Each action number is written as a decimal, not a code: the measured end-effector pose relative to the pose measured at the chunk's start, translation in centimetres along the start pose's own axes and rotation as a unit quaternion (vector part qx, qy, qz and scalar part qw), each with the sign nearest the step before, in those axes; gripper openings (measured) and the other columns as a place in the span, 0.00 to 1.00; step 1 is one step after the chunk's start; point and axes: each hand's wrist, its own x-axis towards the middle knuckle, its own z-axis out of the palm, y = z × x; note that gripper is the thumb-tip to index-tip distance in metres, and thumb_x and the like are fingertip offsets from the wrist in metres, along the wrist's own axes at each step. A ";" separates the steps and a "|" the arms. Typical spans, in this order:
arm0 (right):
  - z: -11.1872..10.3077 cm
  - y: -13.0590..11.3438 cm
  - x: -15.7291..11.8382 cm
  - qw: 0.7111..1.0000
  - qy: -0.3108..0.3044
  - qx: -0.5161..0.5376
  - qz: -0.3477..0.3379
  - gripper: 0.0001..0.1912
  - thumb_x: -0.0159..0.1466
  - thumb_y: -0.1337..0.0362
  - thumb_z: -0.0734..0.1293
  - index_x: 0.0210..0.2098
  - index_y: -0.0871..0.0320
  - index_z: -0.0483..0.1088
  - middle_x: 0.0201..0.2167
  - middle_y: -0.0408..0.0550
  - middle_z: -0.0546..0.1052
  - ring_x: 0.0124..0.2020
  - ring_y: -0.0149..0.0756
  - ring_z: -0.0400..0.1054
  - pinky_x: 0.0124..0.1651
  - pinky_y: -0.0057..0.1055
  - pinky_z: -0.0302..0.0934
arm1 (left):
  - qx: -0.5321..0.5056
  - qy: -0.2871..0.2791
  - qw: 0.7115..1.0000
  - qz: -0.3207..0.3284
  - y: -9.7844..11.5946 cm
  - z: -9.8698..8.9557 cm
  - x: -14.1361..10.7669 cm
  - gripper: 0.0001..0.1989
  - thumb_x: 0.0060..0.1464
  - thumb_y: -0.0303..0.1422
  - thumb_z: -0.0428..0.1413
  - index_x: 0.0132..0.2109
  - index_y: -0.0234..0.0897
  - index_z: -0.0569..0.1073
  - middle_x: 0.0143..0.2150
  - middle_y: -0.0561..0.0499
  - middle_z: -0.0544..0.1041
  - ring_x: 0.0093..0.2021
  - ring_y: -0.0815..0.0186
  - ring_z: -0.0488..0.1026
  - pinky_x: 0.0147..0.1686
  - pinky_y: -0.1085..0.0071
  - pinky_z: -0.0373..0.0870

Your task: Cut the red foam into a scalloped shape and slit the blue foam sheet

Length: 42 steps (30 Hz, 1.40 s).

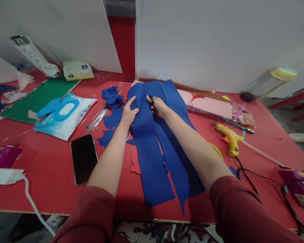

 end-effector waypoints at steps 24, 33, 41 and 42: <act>0.6 -0.6 1.0 0.999 0.002 0.031 0.044 0.18 0.57 0.49 0.65 0.24 0.56 0.60 0.11 0.36 0.60 0.11 0.24 0.51 0.16 0.24 0.50 | -0.027 -0.016 0.999 0.010 -0.2 0.0 0.0 0.34 0.40 0.21 0.52 0.58 0.31 0.61 0.51 0.42 0.74 0.49 0.58 0.73 0.53 0.56 0.68; 0.8 -0.5 1.3 0.999 0.016 0.030 0.029 0.18 0.55 0.53 0.68 0.22 0.56 0.58 0.09 0.33 0.55 0.10 0.23 0.47 0.14 0.22 0.43 | -0.023 -0.011 1.000 0.012 -0.1 0.0 -0.1 0.34 0.40 0.21 0.52 0.59 0.30 0.61 0.52 0.41 0.73 0.49 0.57 0.73 0.53 0.55 0.67; 0.5 -0.9 1.5 0.997 0.012 0.034 0.075 0.18 0.59 0.51 0.64 0.21 0.57 0.61 0.10 0.38 0.61 0.12 0.25 0.52 0.18 0.24 0.52 | -0.019 -0.016 1.000 0.012 0.1 0.2 -0.2 0.33 0.40 0.21 0.52 0.58 0.31 0.62 0.52 0.42 0.73 0.50 0.58 0.72 0.53 0.58 0.67; 0.5 -1.0 1.5 0.996 0.014 0.033 0.079 0.18 0.59 0.50 0.63 0.21 0.57 0.61 0.10 0.38 0.61 0.12 0.26 0.53 0.18 0.24 0.52 | -0.019 -0.015 1.000 0.011 0.1 0.2 -0.2 0.33 0.40 0.21 0.52 0.58 0.31 0.62 0.52 0.42 0.73 0.49 0.58 0.73 0.52 0.58 0.68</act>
